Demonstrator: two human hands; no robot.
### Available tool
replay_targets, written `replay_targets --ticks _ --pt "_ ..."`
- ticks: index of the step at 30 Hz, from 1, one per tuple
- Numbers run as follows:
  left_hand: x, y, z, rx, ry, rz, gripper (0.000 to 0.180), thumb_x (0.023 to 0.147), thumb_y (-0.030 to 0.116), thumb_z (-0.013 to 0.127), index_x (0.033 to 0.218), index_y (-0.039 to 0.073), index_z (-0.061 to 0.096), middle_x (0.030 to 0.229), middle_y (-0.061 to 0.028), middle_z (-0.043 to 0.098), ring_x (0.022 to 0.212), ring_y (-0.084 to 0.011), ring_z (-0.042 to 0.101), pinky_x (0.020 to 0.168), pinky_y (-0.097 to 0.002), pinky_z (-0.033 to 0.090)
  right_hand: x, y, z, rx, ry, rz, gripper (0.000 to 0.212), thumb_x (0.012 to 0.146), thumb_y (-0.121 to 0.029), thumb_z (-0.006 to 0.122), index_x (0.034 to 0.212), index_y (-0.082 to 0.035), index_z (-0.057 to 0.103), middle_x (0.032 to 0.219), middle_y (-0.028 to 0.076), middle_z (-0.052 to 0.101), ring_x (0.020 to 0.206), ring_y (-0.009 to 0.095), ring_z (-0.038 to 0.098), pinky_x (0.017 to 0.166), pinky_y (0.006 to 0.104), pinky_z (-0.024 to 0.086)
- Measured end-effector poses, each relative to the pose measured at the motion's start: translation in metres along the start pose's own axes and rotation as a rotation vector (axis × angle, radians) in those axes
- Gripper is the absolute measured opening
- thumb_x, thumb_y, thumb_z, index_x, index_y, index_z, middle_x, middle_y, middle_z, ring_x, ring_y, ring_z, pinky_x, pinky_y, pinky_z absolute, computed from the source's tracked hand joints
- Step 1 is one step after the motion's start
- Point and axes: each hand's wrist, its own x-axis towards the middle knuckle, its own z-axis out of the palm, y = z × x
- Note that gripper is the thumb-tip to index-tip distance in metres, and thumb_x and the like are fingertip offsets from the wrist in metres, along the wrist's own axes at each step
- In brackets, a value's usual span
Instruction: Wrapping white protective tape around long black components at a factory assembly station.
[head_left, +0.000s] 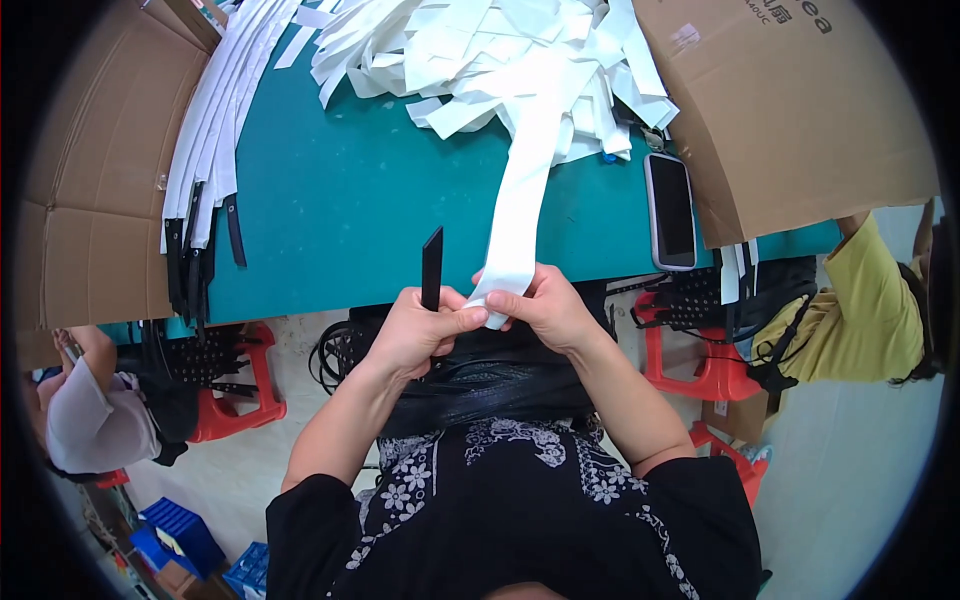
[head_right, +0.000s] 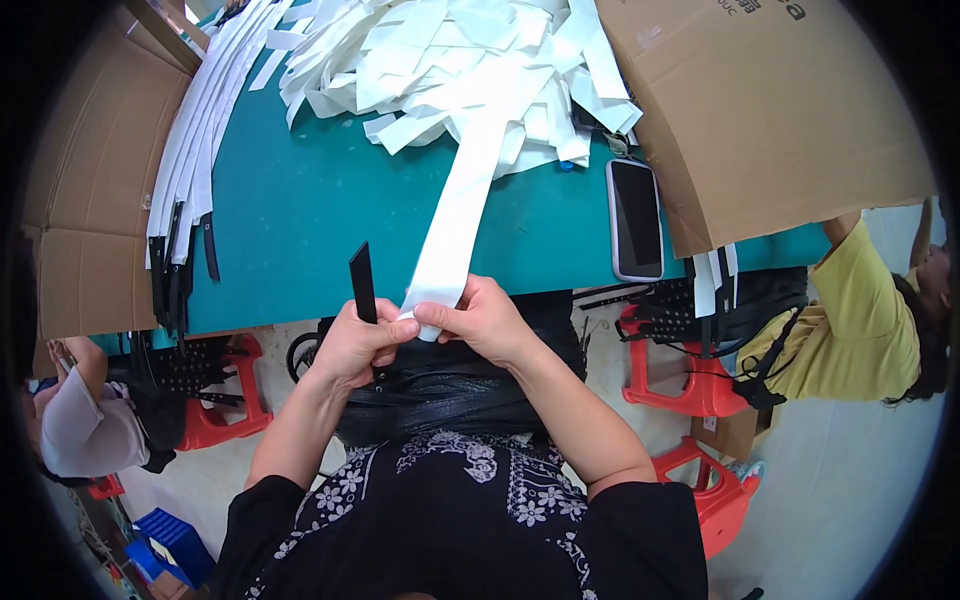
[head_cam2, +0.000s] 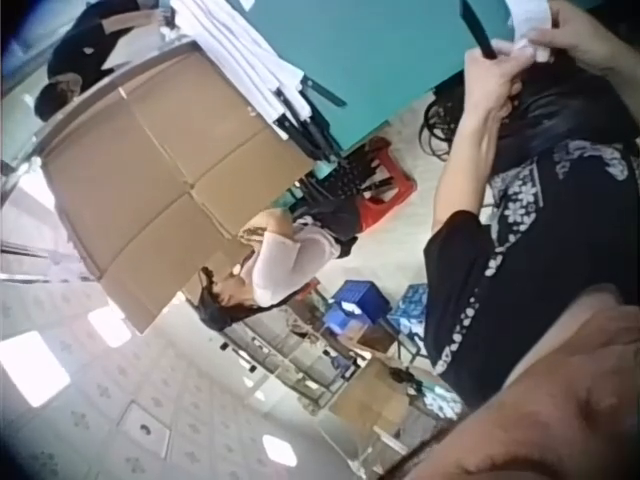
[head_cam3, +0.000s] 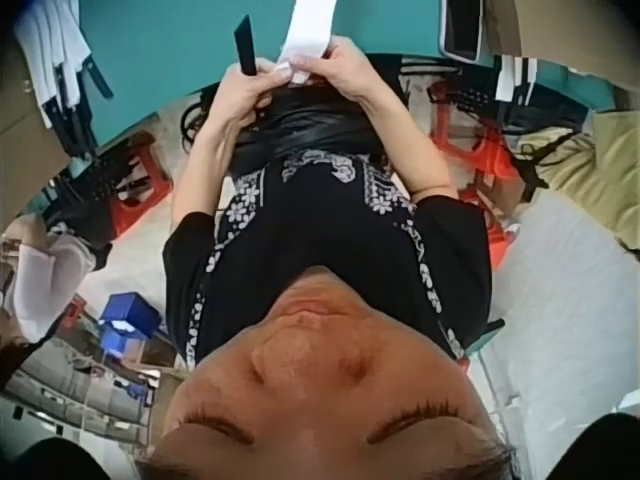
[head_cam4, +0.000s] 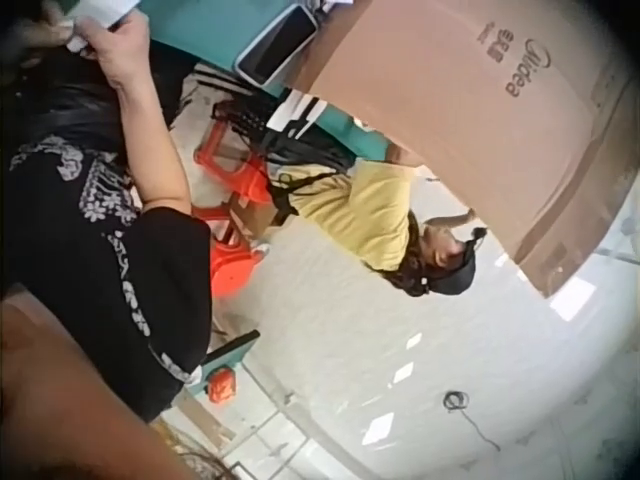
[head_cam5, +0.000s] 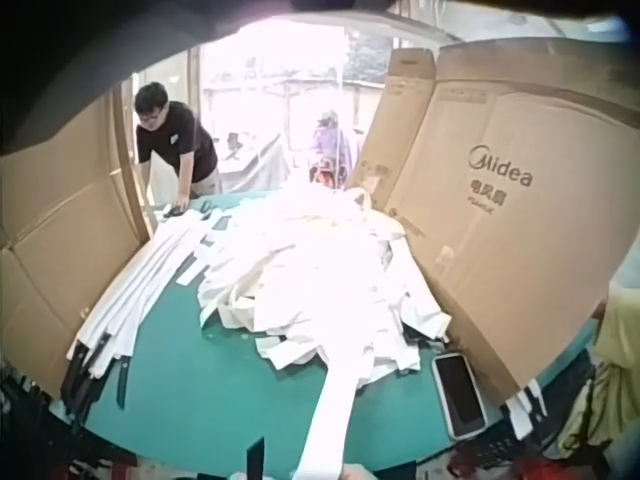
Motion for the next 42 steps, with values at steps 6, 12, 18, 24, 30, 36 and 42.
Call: replay_targets --ticks 6,12,18,24,30,36,42 --pt "0.002 0.003 -0.003 0.081 -0.014 0.038 0.022 0.069 0.009 0.072 0.064 0.006 0.051 0.051 0.0044 0.042 0.039 -0.0036 0.033 0.036 -0.0193 0.022 0.007 0.015 0.009 0.285 0.009 0.087 0.020 0.082 -0.022 0.061 0.089 -0.003 0.057 0.078 0.003 0.059 0.063 0.008 0.053 0.050 0.0197 0.040" --pt "-0.029 0.000 -0.004 0.519 0.058 0.347 0.018 0.086 0.020 0.053 0.082 0.003 0.049 0.056 0.0040 0.038 0.050 -0.0042 0.035 0.044 -0.0199 0.028 0.018 0.016 0.010 0.689 0.057 0.232 0.019 0.087 -0.023 0.053 0.096 -0.006 0.052 0.081 0.001 0.056 0.061 0.007 0.050 0.047 0.0186 0.038" --pt "-0.039 -0.007 -0.005 0.698 0.223 0.539 0.020 0.085 0.016 0.055 0.074 0.000 0.052 0.059 0.0018 0.048 0.055 -0.0045 0.041 0.050 -0.0204 0.034 0.020 0.011 0.011 0.698 0.017 0.217 0.016 0.087 -0.024 0.054 0.085 -0.008 0.052 0.073 -0.001 0.054 0.055 0.005 0.046 0.044 0.0190 0.034" --pt "-0.035 0.003 -0.006 0.643 0.409 0.598 0.018 0.081 0.013 0.060 0.070 -0.001 0.054 0.059 0.0016 0.051 0.055 -0.0039 0.042 0.050 -0.0201 0.034 0.022 0.010 0.019 0.599 0.166 0.205 0.016 0.086 -0.025 0.054 0.090 -0.009 0.053 0.078 -0.001 0.057 0.059 0.004 0.049 0.043 0.0181 0.034" --pt "-0.033 0.002 -0.013 0.659 0.434 0.604 0.020 0.082 0.013 0.060 0.069 -0.001 0.054 0.058 0.0027 0.049 0.055 -0.0033 0.041 0.049 -0.0194 0.033 0.018 0.007 0.017 0.597 0.092 0.220 0.017 0.085 -0.024 0.056 0.094 -0.009 0.053 0.081 -0.001 0.057 0.062 0.004 0.051 0.045 0.0176 0.034" --pt "-0.034 0.004 -0.013 0.669 0.445 0.551 0.020 0.082 0.014 0.060 0.069 0.000 0.054 0.058 0.0024 0.050 0.055 -0.0037 0.041 0.050 -0.0199 0.034 0.019 0.008 0.018 0.593 0.098 0.189 0.017 0.085 -0.023 0.056 0.094 -0.009 0.052 0.079 -0.002 0.056 0.060 0.004 0.048 0.045 0.0179 0.033" --pt "-0.034 0.003 -0.016 0.704 0.473 0.577 0.021 0.082 0.015 0.060 0.069 -0.001 0.054 0.057 0.0021 0.050 0.055 -0.0038 0.041 0.050 -0.0196 0.034 0.019 0.011 0.020 0.526 0.096 0.125 0.018 0.086 -0.024 0.054 0.094 -0.008 0.052 0.079 -0.001 0.055 0.060 0.005 0.048 0.046 0.0187 0.034"
